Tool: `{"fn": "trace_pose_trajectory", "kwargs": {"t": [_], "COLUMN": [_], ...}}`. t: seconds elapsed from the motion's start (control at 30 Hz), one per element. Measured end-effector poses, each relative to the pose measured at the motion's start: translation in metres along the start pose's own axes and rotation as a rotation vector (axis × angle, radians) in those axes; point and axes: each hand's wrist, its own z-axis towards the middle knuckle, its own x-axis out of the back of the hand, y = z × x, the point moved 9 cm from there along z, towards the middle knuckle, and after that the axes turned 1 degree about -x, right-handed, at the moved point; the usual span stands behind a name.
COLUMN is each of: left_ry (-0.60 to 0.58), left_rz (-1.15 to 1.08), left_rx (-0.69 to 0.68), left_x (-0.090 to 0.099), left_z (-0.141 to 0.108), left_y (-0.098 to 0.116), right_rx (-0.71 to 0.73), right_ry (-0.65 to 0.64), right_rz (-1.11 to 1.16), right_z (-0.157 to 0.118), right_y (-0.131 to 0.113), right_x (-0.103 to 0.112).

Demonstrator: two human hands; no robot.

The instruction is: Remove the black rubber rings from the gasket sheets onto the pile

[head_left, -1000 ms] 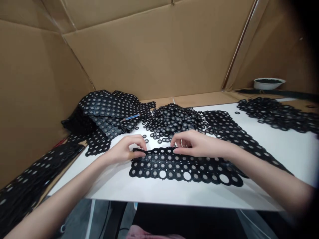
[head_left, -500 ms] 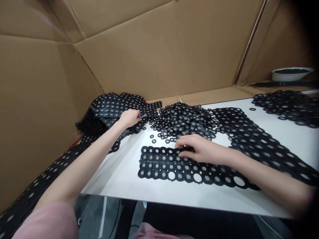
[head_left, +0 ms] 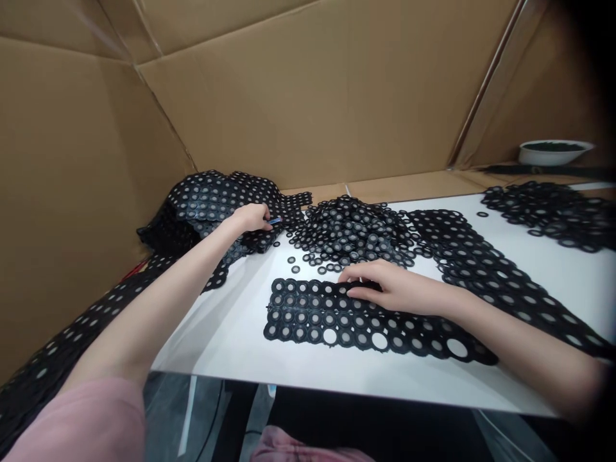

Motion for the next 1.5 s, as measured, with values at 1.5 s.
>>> {"fn": "trace_pose_trajectory", "kwargs": {"t": [1.5], "left_ry": [0.189], "left_rz": [-0.961], "left_rx": [-0.793], "left_x": [-0.003], "left_z": [-0.160], "left_y": [0.165], "right_rx": [-0.096], "right_ry": [0.170], "right_rz": [0.064], "right_z": [-0.012], "right_y": [0.024], "right_x": [0.012]}}
